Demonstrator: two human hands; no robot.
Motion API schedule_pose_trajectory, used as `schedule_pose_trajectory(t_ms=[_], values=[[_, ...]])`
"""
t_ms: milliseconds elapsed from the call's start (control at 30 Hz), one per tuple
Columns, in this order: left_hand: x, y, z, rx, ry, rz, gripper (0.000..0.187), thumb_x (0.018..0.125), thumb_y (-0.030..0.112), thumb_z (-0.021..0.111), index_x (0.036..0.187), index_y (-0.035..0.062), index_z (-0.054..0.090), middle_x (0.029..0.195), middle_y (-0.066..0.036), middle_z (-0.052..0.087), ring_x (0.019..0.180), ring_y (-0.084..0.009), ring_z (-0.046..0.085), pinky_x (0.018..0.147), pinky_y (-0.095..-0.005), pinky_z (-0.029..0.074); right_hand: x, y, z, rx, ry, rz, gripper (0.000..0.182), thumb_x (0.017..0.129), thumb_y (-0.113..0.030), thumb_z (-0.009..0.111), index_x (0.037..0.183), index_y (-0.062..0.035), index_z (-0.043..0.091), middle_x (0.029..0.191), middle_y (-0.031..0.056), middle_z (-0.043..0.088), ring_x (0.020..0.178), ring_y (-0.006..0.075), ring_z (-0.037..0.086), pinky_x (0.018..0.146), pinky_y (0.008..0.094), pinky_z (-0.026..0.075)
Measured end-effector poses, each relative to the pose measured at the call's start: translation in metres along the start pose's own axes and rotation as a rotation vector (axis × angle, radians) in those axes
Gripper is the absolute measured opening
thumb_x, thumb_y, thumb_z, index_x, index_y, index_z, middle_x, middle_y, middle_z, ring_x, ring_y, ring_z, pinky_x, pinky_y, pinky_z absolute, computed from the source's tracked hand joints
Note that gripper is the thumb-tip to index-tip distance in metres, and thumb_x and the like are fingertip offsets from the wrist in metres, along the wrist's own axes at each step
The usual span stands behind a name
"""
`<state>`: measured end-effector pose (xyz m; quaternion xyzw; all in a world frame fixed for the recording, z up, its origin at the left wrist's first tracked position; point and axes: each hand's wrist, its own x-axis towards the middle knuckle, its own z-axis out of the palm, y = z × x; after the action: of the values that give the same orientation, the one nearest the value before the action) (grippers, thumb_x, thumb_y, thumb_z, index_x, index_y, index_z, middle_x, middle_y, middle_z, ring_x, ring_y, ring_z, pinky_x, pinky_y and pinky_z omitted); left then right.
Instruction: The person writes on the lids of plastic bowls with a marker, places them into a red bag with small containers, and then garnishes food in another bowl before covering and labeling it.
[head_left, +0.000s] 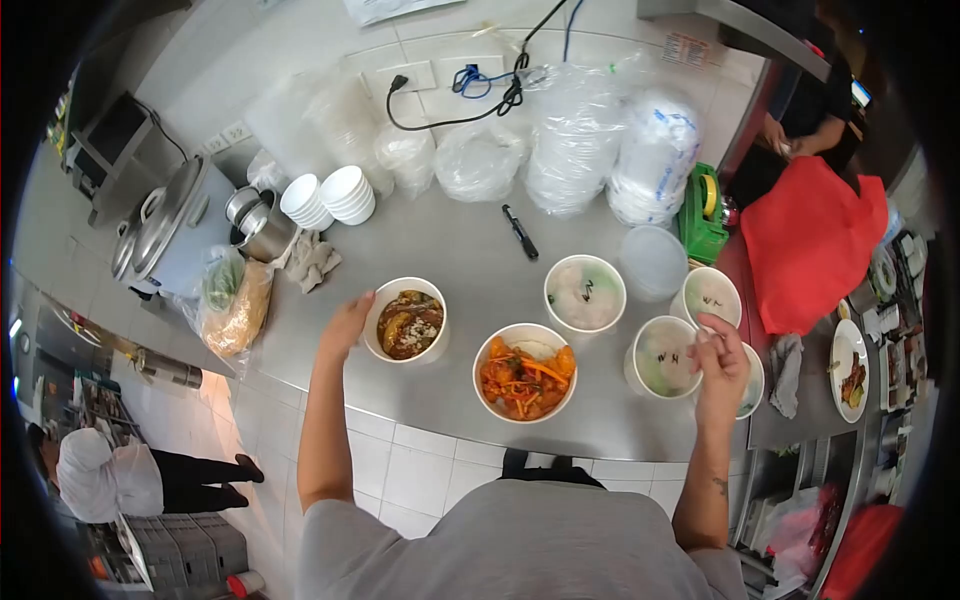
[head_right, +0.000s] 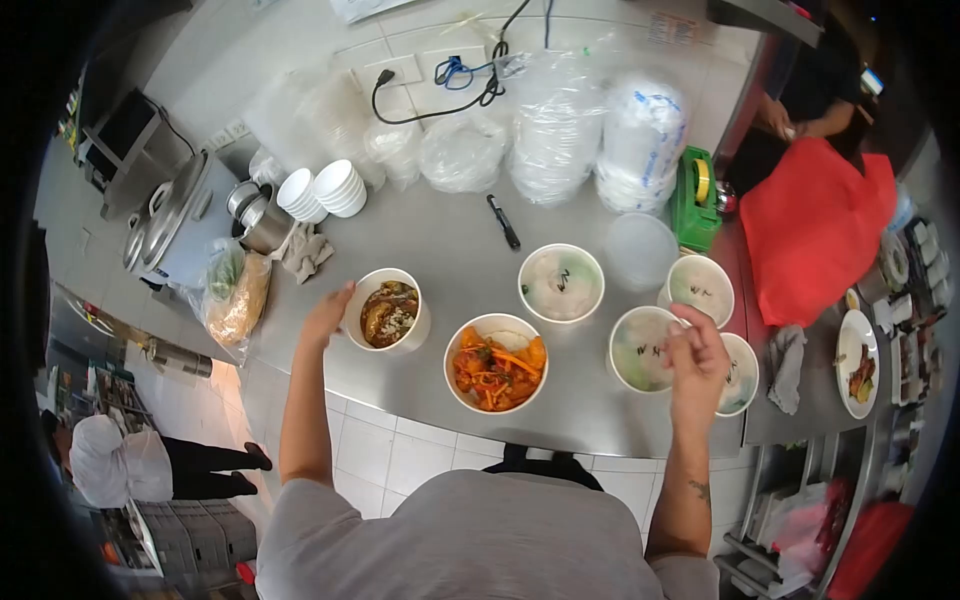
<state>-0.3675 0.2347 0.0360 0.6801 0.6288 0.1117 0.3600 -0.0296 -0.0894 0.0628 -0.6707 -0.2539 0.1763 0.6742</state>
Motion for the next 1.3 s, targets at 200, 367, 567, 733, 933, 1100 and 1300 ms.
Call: schedule_pose_trajectory(t_ms=[200,367,567,733,933,1100,1300], values=[[0.107,0.11,0.039,-0.105,0.275,0.83,0.025,0.088,0.021,0.053,0.098,-0.0004,0.063,0.086,-0.017,0.064,0.081,-0.028,0.061,0.072,-0.0344,0.045,0.001,0.008,0.008,0.013,-0.039,-0.034,0.023,0.089,-0.01,0.054,0.11,-0.0003,0.057,0.078,-0.0019,0.051,0.071,0.0075,0.049,0.071,0.022,0.041],[0.244,0.177,0.107,0.349,0.144,0.944,0.025,0.084,0.021,0.055,0.098,0.0032,0.064,0.096,-0.018,0.064,0.094,-0.0341,0.061,0.083,-0.04,0.047,-0.016,0.018,0.004,-0.212,-0.029,-0.126,0.022,0.09,-0.008,0.054,0.11,-0.0002,0.058,0.085,-0.0011,0.051,0.077,0.0078,0.05,0.074,0.0231,0.043],[0.252,0.186,0.11,0.745,0.142,0.657,0.033,0.079,0.025,0.058,0.105,0.0037,0.06,0.102,-0.019,0.064,0.096,-0.0375,0.061,0.083,-0.0454,0.048,-0.031,0.033,-0.068,-0.237,0.23,0.015,0.017,0.09,-0.007,0.053,0.104,-0.0008,0.061,0.083,-0.0009,0.054,0.076,0.0076,0.051,0.071,0.0216,0.043],[0.13,0.289,0.114,0.352,-0.451,1.033,0.018,0.077,0.009,0.052,0.088,0.0003,0.063,0.077,-0.012,0.065,0.074,-0.0215,0.064,0.066,-0.0325,0.051,-0.018,0.024,-0.074,-0.12,0.32,-0.018,0.018,0.089,-0.009,0.054,0.103,0.0006,0.061,0.092,0.003,0.058,0.074,0.0092,0.051,0.07,0.0222,0.042],[0.058,0.298,0.311,0.629,-0.318,1.025,0.023,0.076,0.017,0.058,0.089,-0.002,0.063,0.087,-0.021,0.065,0.079,-0.0314,0.065,0.07,-0.0388,0.052,-0.001,0.014,-0.038,-0.027,0.128,-0.093,0.016,0.089,-0.003,0.052,0.102,0.0004,0.061,0.09,0.0014,0.057,0.078,0.0081,0.053,0.073,0.0225,0.047],[0.068,0.305,0.33,0.545,-0.195,0.942,0.019,0.075,0.009,0.053,0.088,-0.0005,0.063,0.092,-0.023,0.064,0.088,-0.0363,0.063,0.077,-0.044,0.05,-0.003,0.018,-0.035,-0.059,0.082,-0.078,0.015,0.09,-0.006,0.054,0.102,-0.0006,0.061,0.088,0.0011,0.057,0.078,0.007,0.052,0.071,0.0218,0.046],[0.081,0.297,0.265,0.387,-0.003,1.032,0.016,0.077,0.009,0.051,0.088,0.0016,0.059,0.083,-0.022,0.064,0.081,-0.0397,0.062,0.072,-0.0464,0.049,0.006,0.019,-0.022,-0.026,0.021,-0.058,0.016,0.091,-0.007,0.053,0.103,-0.0009,0.061,0.085,0.0006,0.057,0.075,0.0067,0.051,0.069,0.0216,0.043]])
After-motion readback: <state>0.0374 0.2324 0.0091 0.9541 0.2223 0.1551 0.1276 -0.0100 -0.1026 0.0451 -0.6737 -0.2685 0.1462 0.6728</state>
